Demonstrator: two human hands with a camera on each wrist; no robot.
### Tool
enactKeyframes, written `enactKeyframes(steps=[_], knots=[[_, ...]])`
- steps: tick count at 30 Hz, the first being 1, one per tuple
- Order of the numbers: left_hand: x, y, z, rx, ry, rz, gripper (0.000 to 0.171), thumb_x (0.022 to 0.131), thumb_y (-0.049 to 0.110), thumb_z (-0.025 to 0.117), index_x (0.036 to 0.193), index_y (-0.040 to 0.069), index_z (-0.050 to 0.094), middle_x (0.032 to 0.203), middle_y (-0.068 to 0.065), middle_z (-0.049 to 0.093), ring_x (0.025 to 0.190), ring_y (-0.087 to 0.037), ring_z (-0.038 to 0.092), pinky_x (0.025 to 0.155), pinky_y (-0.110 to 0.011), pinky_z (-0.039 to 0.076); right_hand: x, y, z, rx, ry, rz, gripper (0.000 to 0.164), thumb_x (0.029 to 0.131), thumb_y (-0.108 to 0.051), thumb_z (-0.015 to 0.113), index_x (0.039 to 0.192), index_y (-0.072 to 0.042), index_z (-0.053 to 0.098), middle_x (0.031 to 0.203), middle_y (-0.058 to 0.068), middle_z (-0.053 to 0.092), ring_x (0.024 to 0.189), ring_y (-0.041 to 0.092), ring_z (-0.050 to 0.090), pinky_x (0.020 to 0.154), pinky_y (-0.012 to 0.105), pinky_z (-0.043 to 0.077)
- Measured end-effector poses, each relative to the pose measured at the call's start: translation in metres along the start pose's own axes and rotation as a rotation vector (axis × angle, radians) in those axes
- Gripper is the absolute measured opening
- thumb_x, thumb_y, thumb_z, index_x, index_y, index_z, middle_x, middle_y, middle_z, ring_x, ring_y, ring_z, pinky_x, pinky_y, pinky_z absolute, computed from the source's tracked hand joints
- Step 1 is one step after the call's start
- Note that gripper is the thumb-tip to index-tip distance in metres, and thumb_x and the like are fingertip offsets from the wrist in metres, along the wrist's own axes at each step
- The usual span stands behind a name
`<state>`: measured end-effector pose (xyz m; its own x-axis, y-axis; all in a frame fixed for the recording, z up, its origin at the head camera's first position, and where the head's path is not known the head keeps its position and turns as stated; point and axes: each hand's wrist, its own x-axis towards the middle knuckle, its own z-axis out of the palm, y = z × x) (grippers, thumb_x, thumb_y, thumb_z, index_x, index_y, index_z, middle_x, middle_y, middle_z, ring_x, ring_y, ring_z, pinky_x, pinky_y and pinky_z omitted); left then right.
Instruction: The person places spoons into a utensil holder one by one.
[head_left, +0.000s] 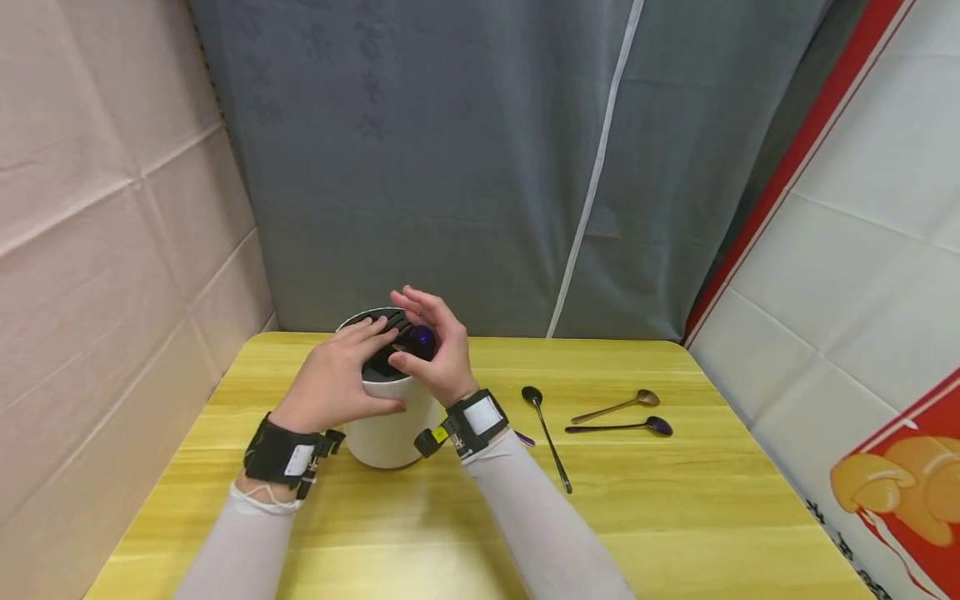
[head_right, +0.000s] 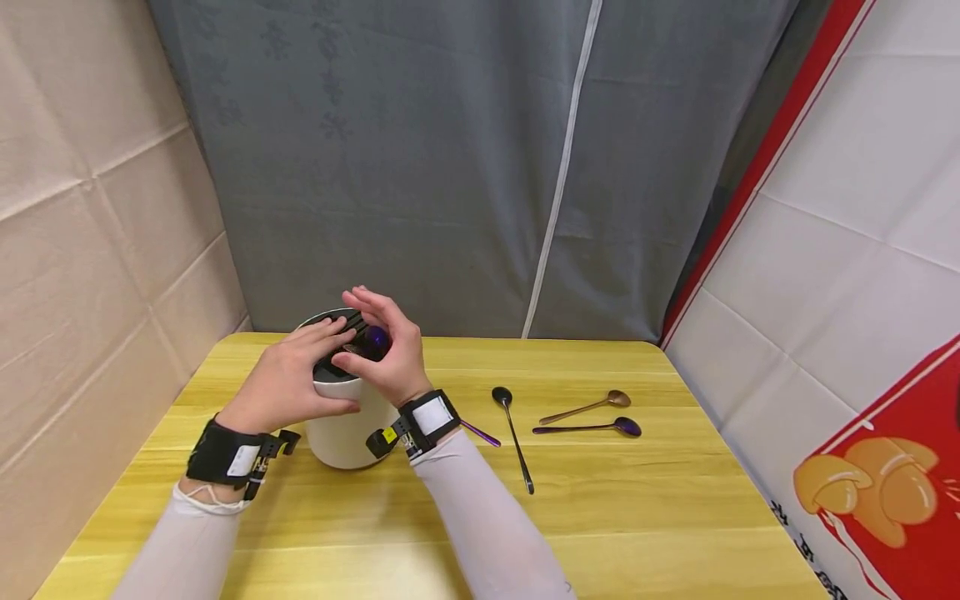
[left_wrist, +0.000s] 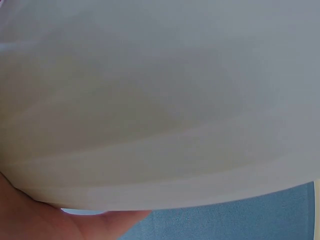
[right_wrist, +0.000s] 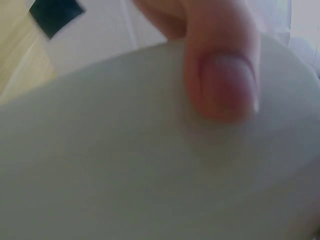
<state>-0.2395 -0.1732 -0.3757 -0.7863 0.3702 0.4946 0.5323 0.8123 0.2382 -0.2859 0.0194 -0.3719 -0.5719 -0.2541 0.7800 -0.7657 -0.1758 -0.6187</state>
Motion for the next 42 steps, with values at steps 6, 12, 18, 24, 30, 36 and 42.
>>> enactKeyframes(steps=[6,12,18,24,30,36,42], knots=[[0.001,-0.002,0.001,0.01,0.02,0.03,0.107,0.063,0.06,0.097,0.151,0.01,0.06,0.161,-0.018,0.053,0.15,-0.044,0.049,0.119,-0.065,0.044,-0.008,-0.003,-0.01,-0.001,-0.073,-0.062,0.112,0.082,-0.08,0.071,0.148,0.008,0.048,0.15,0.031,0.058,0.156,0.039,0.043,0.127,0.047,0.042],[0.001,-0.003,0.0,0.009,0.012,0.03,0.108,0.063,0.059,0.097,0.151,0.008,0.061,0.161,-0.018,0.052,0.15,-0.044,0.049,0.119,-0.064,0.045,-0.022,-0.012,-0.022,0.021,-0.05,-0.113,0.112,0.084,-0.073,0.076,0.148,0.014,0.043,0.149,0.04,0.052,0.153,0.021,0.048,0.128,0.047,0.04],[0.0,-0.003,0.0,0.002,0.004,0.009,0.108,0.063,0.059,0.097,0.152,0.01,0.06,0.163,-0.017,0.051,0.151,-0.043,0.048,0.119,-0.064,0.044,-0.034,-0.021,-0.039,0.066,0.02,-0.133,0.114,0.082,-0.068,0.081,0.146,0.017,0.042,0.153,0.04,0.049,0.147,0.018,0.056,0.127,0.044,0.041],[0.0,-0.003,0.0,-0.01,0.001,0.007,0.108,0.064,0.061,0.096,0.152,0.011,0.06,0.163,-0.016,0.051,0.152,-0.042,0.047,0.12,-0.064,0.043,-0.048,-0.019,-0.07,0.01,0.066,-0.078,0.116,0.081,-0.072,0.081,0.149,0.013,0.041,0.16,0.019,0.054,0.151,0.02,0.052,0.129,0.039,0.039],[0.0,-0.003,0.001,-0.008,-0.008,0.009,0.108,0.065,0.061,0.095,0.153,0.01,0.059,0.164,-0.015,0.049,0.153,-0.041,0.045,0.121,-0.064,0.043,-0.065,-0.008,-0.112,-0.091,0.101,0.048,0.114,0.081,-0.068,0.083,0.157,0.003,0.037,0.167,0.018,0.044,0.157,0.022,0.04,0.133,0.056,0.027],[-0.001,-0.006,0.0,0.008,0.005,0.013,0.107,0.065,0.06,0.096,0.152,0.01,0.059,0.164,-0.016,0.05,0.153,-0.042,0.046,0.12,-0.065,0.043,-0.078,0.006,-0.134,-0.225,0.098,0.248,0.104,0.083,-0.054,0.088,0.163,-0.011,0.038,0.171,0.01,0.038,0.16,0.03,0.032,0.13,0.064,0.026],[0.0,-0.007,0.002,0.006,-0.005,0.014,0.108,0.065,0.062,0.095,0.153,0.011,0.058,0.164,-0.015,0.049,0.153,-0.041,0.045,0.121,-0.064,0.042,-0.082,0.02,-0.123,-0.437,-0.027,0.507,0.099,0.084,-0.029,0.09,0.166,-0.02,0.035,0.172,0.008,0.036,0.16,0.036,0.033,0.128,0.061,0.034]])
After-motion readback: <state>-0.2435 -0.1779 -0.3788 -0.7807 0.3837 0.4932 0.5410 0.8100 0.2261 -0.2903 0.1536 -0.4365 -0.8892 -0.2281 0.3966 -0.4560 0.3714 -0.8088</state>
